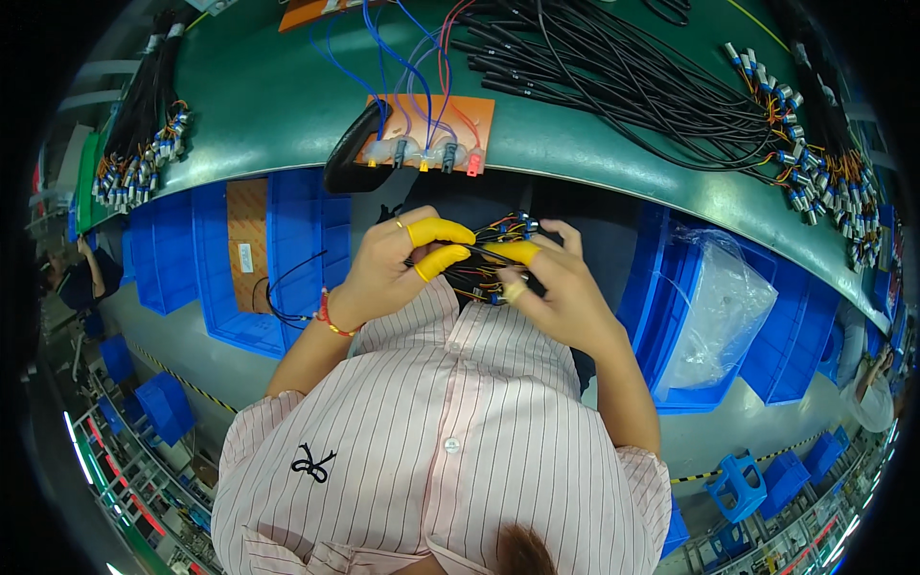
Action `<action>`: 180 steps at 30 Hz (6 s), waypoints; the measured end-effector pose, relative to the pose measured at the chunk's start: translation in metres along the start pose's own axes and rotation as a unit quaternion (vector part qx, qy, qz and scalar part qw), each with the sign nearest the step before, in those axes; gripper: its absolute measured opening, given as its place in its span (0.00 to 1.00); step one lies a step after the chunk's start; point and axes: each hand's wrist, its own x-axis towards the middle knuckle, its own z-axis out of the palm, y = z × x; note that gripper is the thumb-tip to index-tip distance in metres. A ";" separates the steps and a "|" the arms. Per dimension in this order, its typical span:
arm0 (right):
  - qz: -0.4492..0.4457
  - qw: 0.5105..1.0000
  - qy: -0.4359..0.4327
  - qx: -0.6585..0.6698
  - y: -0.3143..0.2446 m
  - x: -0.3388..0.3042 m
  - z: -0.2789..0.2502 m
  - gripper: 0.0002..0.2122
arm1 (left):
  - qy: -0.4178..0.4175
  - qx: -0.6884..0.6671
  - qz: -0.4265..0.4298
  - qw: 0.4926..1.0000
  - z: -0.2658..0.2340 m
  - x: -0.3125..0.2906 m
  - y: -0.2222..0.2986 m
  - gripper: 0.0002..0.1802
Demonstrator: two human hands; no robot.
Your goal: Testing bundles of electrical cables by connecting them to a specialized test fixture on a production line.
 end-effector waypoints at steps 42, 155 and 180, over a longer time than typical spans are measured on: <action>0.082 0.749 0.460 0.470 0.043 -0.044 -0.072 0.11 | 0.110 -0.546 -0.173 0.812 0.012 0.002 -0.023 0.13; 0.063 0.749 0.388 0.533 0.040 -0.077 -0.074 0.13 | -0.009 0.026 -0.043 0.999 -0.042 -0.005 -0.007 0.11; 0.010 0.705 0.413 0.576 0.053 -0.071 -0.090 0.08 | 0.072 -0.584 -0.140 0.796 0.015 0.001 -0.016 0.18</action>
